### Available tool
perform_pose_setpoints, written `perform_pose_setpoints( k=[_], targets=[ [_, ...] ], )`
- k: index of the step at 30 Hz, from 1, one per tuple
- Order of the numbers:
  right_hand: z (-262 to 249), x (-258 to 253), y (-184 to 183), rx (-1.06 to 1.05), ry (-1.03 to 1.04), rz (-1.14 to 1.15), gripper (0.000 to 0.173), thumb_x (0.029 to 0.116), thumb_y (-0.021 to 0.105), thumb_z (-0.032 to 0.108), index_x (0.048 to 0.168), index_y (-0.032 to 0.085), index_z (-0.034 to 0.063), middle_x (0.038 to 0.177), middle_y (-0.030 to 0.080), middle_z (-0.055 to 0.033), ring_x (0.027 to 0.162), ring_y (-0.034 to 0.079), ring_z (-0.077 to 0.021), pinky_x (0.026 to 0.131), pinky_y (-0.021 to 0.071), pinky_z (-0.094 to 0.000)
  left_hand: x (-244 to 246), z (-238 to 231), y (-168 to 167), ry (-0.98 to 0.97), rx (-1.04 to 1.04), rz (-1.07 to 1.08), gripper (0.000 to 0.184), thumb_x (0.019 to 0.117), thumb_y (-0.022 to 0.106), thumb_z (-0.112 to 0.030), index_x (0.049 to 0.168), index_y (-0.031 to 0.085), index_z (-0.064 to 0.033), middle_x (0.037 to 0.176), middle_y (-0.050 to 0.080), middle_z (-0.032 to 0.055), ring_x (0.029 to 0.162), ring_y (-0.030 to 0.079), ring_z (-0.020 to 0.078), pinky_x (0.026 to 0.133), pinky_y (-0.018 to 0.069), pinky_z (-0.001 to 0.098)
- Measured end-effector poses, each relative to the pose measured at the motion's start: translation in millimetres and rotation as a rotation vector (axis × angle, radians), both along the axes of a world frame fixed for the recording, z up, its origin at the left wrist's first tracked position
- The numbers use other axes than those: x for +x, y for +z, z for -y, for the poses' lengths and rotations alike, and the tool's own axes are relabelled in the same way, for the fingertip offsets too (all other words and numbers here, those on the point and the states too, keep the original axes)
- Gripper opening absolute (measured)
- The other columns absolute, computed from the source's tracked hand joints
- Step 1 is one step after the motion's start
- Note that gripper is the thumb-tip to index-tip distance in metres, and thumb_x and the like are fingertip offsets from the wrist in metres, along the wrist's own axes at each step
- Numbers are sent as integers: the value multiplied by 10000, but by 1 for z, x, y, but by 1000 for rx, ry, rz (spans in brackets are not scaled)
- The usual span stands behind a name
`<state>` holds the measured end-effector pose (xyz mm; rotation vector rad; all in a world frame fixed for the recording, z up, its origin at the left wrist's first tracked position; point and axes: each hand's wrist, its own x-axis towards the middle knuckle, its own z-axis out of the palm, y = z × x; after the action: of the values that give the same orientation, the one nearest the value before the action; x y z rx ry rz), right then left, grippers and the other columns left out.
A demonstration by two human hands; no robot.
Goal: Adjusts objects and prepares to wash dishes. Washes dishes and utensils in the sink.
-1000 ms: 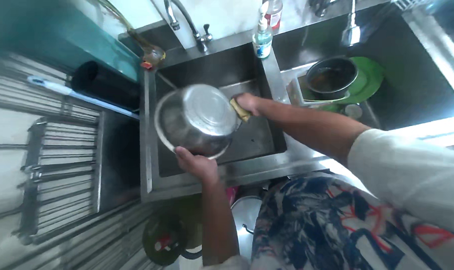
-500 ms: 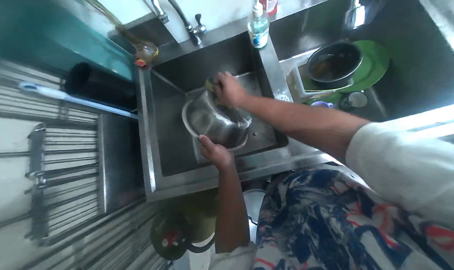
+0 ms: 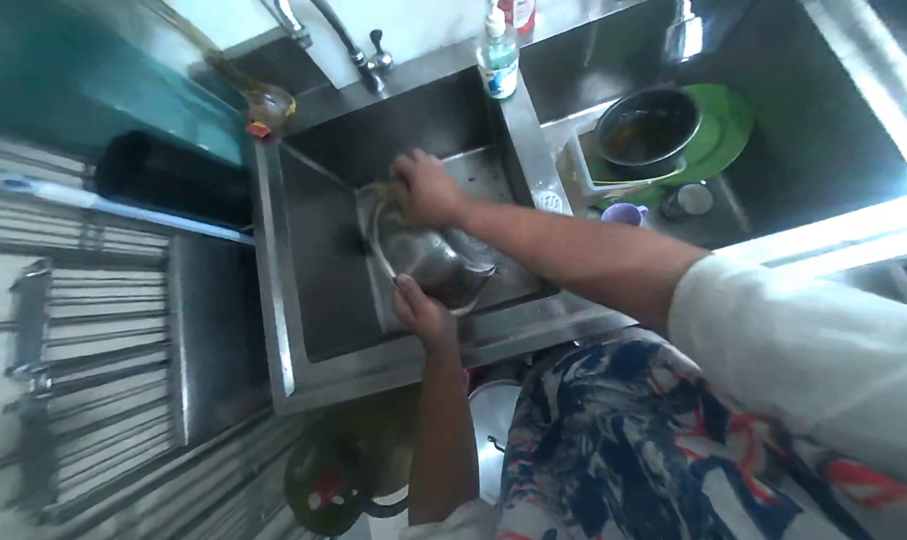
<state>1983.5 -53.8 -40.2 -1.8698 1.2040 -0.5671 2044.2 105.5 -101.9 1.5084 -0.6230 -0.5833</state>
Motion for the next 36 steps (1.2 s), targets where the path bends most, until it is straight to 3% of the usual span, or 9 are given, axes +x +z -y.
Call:
perform_pose_setpoints(
  k=[3,6,12,15,18,19,23,27,36],
  targets=[
    [22,-18,-22,216,-79,16,360,1074,515,217,1382,565,37,1440,523,-241,1275,570,-408,1025,499,-572,4,2,20,102,-100,-87,379,1131,292,-257,1147,581,-12,960,665,15,916,683,87,864,592,330],
    [-15,-34,-49,311,-126,76,348,1072,509,177,1362,549,-12,1394,536,-274,1242,584,-410,1010,507,-558,19,11,28,153,-70,-45,362,1133,288,-310,1078,572,-93,881,614,-46,821,645,40,791,579,294],
    [-79,-46,-55,385,11,141,306,1082,517,153,1332,529,-24,1289,595,-248,1101,655,-337,950,550,-504,38,29,13,132,226,150,461,1138,338,-298,1147,608,76,937,603,118,839,572,113,845,504,302],
    [-71,-82,-50,441,-37,161,292,1096,487,160,1331,525,-10,1112,654,-185,927,672,-239,849,569,-437,49,37,6,48,269,161,418,1123,390,-329,1065,612,21,799,527,43,666,498,83,659,469,280],
    [-60,-131,-49,439,-185,239,257,1099,470,178,1281,542,10,1088,626,-129,908,636,-165,826,559,-383,63,41,8,-118,219,167,403,1034,607,-243,1286,578,69,1113,671,168,1003,646,150,935,531,345],
    [-58,-145,-49,444,-247,272,260,1101,466,181,1278,553,12,1094,622,-118,926,625,-152,842,552,-372,67,45,9,-172,234,218,416,999,645,-203,1297,568,76,1151,678,185,1050,662,166,965,536,356],
    [-59,-177,-47,515,-488,377,227,1111,440,226,1248,547,81,1030,605,-46,872,623,-114,782,559,-341,89,66,-10,-330,377,446,422,996,643,-188,1306,574,90,1201,671,258,1132,667,292,1019,511,465],
    [-67,-202,-52,499,-500,415,203,1099,467,224,1221,565,94,982,621,-19,834,635,-99,766,573,-322,121,86,-38,-397,635,568,472,1010,625,-226,1345,537,95,1291,612,313,1248,597,411,1077,456,566],
    [-80,-250,-51,490,-552,466,154,1106,425,218,1162,552,151,937,631,32,799,653,-71,730,593,-297,121,94,-62,-657,1174,894,435,1046,557,-240,1371,559,48,1282,624,320,1204,613,486,994,470,670]
  ],
)
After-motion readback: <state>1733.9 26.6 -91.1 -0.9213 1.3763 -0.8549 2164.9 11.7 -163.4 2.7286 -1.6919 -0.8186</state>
